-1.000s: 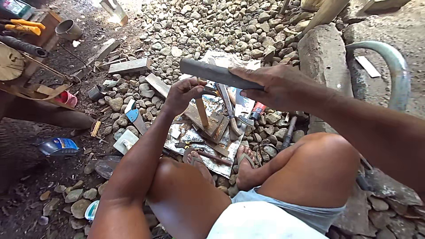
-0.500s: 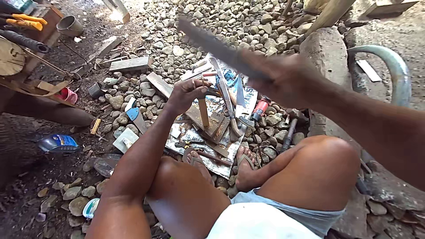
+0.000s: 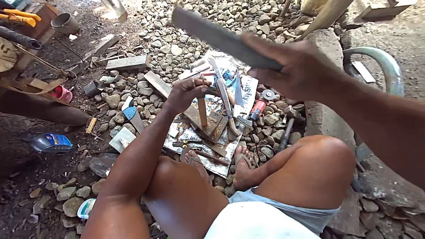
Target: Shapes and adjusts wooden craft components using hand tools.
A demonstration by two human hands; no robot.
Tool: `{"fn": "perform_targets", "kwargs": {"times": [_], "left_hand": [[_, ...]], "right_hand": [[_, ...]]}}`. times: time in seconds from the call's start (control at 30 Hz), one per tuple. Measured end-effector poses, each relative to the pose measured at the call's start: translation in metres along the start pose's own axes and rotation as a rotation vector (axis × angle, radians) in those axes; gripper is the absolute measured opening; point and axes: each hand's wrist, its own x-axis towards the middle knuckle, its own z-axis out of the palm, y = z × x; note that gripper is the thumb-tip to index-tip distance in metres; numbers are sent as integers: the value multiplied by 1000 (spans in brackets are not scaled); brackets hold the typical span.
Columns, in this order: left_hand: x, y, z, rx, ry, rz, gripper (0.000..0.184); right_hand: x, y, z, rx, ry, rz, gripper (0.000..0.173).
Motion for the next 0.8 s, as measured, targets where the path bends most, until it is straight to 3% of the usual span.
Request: {"fn": "perform_targets", "kwargs": {"times": [0.07,0.17,0.2,0.33,0.37,0.47,0.6,0.63,0.73,0.8], "left_hand": [[0,1,-1,-8,8,-10,14],[1,2,-1,19,11,7,13],[3,3,0,35,7,4,13],[2,-2,-1,20,-12,31,13],[2,-1,-2,14,-10,31,12],[3,3,0,23,0,14,11],[3,-3,-1,27,-19,22,13],[3,-2,-1,32,-16,24,13],[3,2,-1,25,-11,35,11],[4,0,-2,46,-20,50,11]], "right_hand": [[-1,-3,6,4,58,5,62],[-1,10,16,-45,-204,-45,60],[1,9,11,-50,-206,-42,59],[-1,-11,6,12,79,22,62],[-3,-8,12,7,62,-6,62],[-1,4,12,-45,-229,-3,61],[2,-14,3,12,26,71,63],[0,-11,8,10,17,53,64],[0,3,14,-24,-245,11,63],[3,-1,7,2,-108,16,60]]}}
